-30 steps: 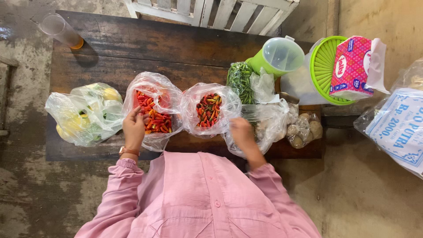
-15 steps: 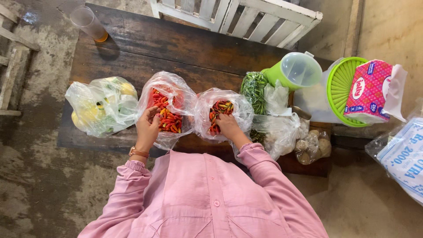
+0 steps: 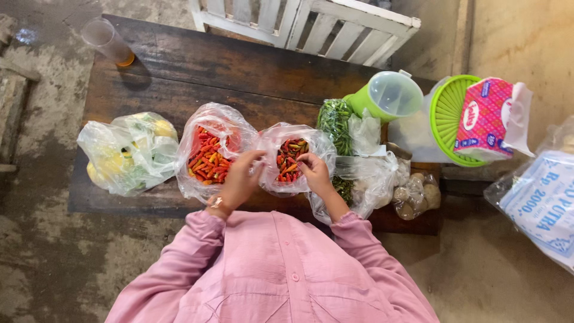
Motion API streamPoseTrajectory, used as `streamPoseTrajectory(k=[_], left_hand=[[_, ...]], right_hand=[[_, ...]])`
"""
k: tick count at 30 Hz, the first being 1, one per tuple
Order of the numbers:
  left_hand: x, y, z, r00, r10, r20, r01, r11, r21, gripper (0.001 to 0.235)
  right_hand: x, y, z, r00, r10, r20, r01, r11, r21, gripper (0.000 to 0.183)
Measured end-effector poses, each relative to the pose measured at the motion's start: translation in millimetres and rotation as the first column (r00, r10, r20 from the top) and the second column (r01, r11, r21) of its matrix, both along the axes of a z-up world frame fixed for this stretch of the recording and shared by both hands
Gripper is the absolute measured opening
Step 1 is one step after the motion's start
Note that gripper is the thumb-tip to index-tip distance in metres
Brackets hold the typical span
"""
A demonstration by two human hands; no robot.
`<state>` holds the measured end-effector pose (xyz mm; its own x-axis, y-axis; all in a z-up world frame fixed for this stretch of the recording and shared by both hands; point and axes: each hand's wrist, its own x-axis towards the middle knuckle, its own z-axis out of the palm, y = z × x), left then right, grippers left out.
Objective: The person sorts and pulls stems from chili peppers by hand from several plastic bags on a wooden table, occasionally handling other bagged greens and vegetables.
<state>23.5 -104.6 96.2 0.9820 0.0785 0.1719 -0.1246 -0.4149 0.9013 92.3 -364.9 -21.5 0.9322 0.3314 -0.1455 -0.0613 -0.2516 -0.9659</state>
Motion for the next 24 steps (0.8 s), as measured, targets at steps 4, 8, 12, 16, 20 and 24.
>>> streamPoseTrajectory(k=[4,8,12,16,20,24], left_hand=[[15,-32,19,0.973,-0.196,0.126,0.201,0.979,-0.029,0.032],[20,-53,25,0.959,-0.271,0.079,0.277,0.957,-0.089,0.029],[18,-64,21,0.958,-0.284,-0.046,0.259,0.92,-0.296,0.016],[12,-62,20,0.963,-0.268,-0.039,0.247,0.928,-0.28,0.011],[8,-62,24,0.963,-0.26,-0.07,0.225,0.92,-0.321,0.011],[5,-65,26,0.978,-0.209,0.004,0.202,0.942,-0.269,0.012]], right_hand=[[-11,-12,38,0.979,0.014,-0.201,0.064,0.924,0.377,0.009],[-23,-10,79,0.991,-0.01,-0.136,0.061,0.926,0.374,0.011],[-33,-5,105,0.993,-0.02,-0.113,0.061,0.927,0.371,0.009],[-41,5,116,0.997,-0.071,-0.026,0.075,0.975,0.209,0.011],[-50,14,122,0.988,-0.129,0.083,0.113,0.978,0.172,0.008],[-48,16,113,0.99,-0.136,0.046,0.125,0.972,0.198,0.008]])
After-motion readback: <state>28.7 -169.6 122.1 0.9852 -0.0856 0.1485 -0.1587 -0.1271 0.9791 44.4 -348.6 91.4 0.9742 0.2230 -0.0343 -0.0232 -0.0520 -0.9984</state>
